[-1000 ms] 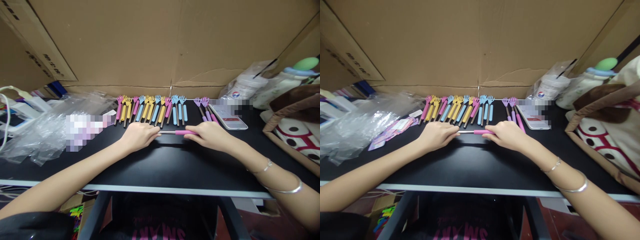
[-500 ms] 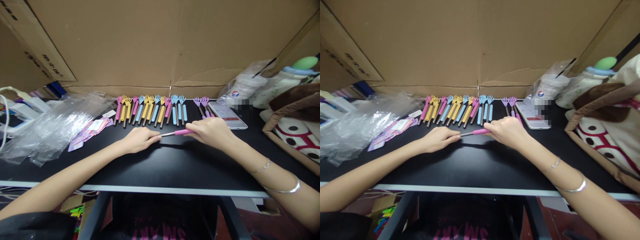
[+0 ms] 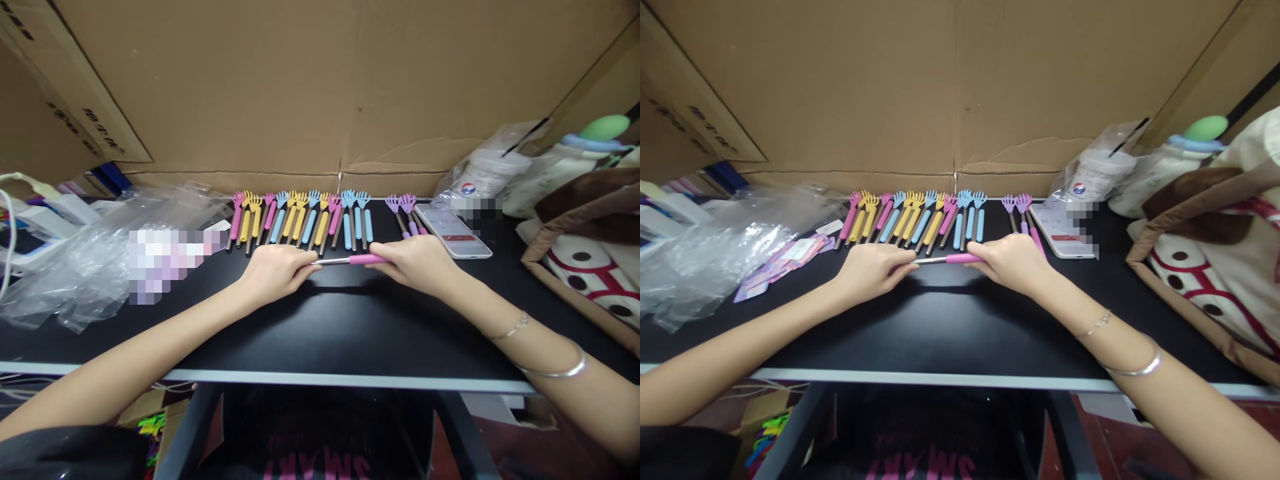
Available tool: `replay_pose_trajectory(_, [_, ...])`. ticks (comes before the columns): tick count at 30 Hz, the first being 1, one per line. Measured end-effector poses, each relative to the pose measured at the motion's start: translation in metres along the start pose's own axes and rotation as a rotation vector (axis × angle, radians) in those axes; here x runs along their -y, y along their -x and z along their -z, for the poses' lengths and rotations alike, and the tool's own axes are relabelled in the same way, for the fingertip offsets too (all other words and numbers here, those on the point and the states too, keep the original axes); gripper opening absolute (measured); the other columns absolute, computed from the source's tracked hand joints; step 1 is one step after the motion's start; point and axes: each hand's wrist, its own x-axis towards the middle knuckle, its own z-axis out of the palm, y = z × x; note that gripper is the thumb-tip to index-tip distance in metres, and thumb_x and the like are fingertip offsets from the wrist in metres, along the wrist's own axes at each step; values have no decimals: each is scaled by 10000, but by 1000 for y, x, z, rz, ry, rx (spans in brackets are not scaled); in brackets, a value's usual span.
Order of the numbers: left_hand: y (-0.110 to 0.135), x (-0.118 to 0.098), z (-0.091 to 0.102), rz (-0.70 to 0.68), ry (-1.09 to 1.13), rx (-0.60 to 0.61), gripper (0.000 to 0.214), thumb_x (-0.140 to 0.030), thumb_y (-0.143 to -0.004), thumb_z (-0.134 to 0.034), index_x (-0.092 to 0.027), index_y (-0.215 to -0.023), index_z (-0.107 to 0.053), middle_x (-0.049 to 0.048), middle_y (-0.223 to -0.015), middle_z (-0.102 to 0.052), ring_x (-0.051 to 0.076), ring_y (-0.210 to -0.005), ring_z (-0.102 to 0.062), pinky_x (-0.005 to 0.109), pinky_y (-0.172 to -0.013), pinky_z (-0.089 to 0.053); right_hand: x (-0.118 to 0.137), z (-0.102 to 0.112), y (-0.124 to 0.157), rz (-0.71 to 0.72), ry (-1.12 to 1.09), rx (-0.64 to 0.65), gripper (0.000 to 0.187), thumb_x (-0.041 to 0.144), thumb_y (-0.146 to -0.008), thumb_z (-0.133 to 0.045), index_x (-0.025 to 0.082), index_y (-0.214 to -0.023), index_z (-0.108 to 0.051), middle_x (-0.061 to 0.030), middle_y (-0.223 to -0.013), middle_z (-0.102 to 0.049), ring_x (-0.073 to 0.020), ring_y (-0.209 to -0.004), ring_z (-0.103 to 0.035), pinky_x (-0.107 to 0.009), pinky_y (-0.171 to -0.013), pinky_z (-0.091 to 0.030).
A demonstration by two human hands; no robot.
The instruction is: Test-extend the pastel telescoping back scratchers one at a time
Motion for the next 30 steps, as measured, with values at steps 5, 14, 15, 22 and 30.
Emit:
replay_pose_trajectory(5, [2,0,-2,-48,-64,-119,395,-369,-974,-422,-185,-670,-595,13,-595,-618,134,-562,-566,247,-488,-217,-4,-8,-2,40,-197,79,430,517,-952,-371,210,-827,-646,-42,-602,-643,-157,-537,-558,-242,-523,-226])
replay_pose_trajectory(14, [-1,2,6,-205,-235,-286,348,-334,-987,-456,-180,-706,-589,-5,-588,-585,134,-585,-527,276,-538,-263,-7,-13,-2,34,-498,198,382,503,-937,-435,199,-877,-658,11,-550,-522,-124,-513,-453,-229,-542,-263])
replay_pose_trajectory(15, [-1,2,6,-214,-252,-292,343,-332,-987,-462,-180,-707,-589,-4,-593,-586,134,-592,-524,279,-544,-262,-7,-12,-2,41,-548,231,402,515,-937,-430,189,-894,-661,12,-564,-524,-119,-516,-443,-229,-544,-269])
replay_pose_trajectory(22, [-1,2,7,-259,-279,-304,330,-322,-982,-482,-181,-703,-587,-4,-589,-586,135,-609,-520,288,-566,-267,-9,-11,-4,97,-850,425,554,578,-930,-390,123,-1085,-667,0,-695,-560,-114,-591,-425,-238,-565,-323])
replay_pose_trajectory(30, [-1,4,-2,-156,-160,-180,379,-353,-995,-409,-186,-721,-609,4,-603,-602,149,-589,-552,289,-529,-268,-1,-7,-1,0,-476,287,437,510,-954,-377,231,-1057,-697,3,-598,-563,-132,-545,-488,-230,-535,-258])
